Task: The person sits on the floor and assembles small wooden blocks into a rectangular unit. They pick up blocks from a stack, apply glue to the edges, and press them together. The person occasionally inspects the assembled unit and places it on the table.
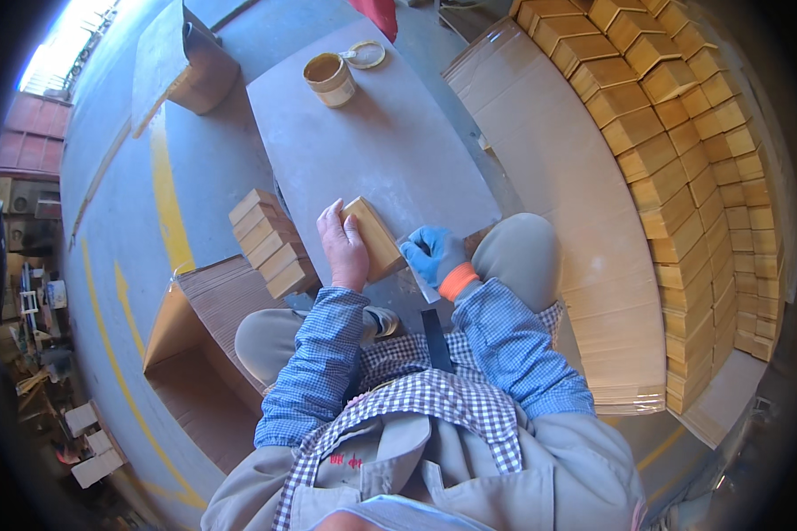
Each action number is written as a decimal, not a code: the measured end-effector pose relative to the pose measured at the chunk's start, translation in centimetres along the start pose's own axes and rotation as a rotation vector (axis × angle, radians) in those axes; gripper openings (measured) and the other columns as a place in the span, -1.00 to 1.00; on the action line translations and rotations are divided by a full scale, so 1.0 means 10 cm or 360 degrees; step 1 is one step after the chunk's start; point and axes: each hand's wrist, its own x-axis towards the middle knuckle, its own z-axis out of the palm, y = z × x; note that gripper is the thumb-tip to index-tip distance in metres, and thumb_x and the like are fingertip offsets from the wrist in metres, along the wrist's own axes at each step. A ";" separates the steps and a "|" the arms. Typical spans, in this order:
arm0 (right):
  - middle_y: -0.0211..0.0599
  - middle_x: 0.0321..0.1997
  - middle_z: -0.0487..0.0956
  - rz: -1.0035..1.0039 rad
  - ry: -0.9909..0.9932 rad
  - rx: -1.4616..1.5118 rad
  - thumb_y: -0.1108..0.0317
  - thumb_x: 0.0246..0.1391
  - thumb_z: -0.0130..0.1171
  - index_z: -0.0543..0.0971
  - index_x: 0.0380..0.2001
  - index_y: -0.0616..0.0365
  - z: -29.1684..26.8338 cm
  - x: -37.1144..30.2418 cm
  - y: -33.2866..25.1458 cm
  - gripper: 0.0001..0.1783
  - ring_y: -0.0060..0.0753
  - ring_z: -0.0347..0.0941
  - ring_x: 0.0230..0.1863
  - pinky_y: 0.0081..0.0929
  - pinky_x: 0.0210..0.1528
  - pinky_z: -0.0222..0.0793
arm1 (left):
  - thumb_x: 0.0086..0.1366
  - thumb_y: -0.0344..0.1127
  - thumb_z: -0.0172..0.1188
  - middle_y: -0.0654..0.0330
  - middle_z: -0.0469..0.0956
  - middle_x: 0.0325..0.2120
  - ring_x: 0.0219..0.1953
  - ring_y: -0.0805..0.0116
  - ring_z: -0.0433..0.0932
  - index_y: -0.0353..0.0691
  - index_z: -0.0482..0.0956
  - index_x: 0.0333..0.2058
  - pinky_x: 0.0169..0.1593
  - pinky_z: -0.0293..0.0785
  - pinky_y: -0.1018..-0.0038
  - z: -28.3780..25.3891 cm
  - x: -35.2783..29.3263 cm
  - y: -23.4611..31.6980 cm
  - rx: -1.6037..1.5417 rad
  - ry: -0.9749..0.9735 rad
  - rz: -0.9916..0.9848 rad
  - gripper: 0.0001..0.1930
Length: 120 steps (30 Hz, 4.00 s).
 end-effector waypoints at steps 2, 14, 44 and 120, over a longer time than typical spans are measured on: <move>-0.31 -0.50 0.61 -0.0068 -0.0031 -0.0015 0.23 0.18 0.34 0.64 -0.40 0.19 -0.01 -0.01 0.04 -0.77 -0.51 0.42 -0.51 -0.43 -0.37 0.46 | 0.40 -0.42 0.07 -0.13 0.41 0.13 0.20 -0.11 0.39 -0.39 0.44 0.15 0.31 0.30 0.16 0.01 0.01 0.02 -0.0001 0.0017 -0.0006 -0.62; 0.00 -0.35 0.60 -0.0439 0.0195 -0.0582 0.26 0.16 0.21 0.57 -0.42 0.10 0.40 0.86 -0.52 -0.83 0.11 0.56 -0.33 -0.10 -0.29 0.47 | 0.41 -0.38 0.06 -0.07 0.47 -0.02 0.05 -0.09 0.46 -0.30 0.51 0.03 0.16 0.39 0.14 -0.04 0.10 0.05 0.0021 -0.0081 0.0039 -0.73; -0.29 -0.50 0.51 -0.0016 -0.0151 0.0005 0.10 0.25 0.22 0.57 -0.37 0.11 0.40 1.13 0.06 -0.70 -0.47 0.35 -0.46 -0.33 -0.31 0.43 | 0.44 -0.32 0.00 -0.01 0.49 -0.09 -0.01 -0.06 0.48 -0.25 0.55 -0.07 0.09 0.37 0.10 0.00 0.21 0.06 0.0059 -0.0087 0.0081 -0.78; -0.59 -0.49 0.44 0.0128 0.0023 0.0321 0.25 0.27 0.20 0.54 -0.42 0.09 0.52 0.55 0.35 -0.79 -0.68 0.28 -0.44 -0.49 -0.42 0.34 | 0.43 -0.22 0.09 0.22 0.58 -0.15 0.02 0.11 0.49 -0.05 0.63 -0.15 0.08 0.39 0.18 -0.22 0.06 0.29 0.0848 -0.0045 0.0347 -0.83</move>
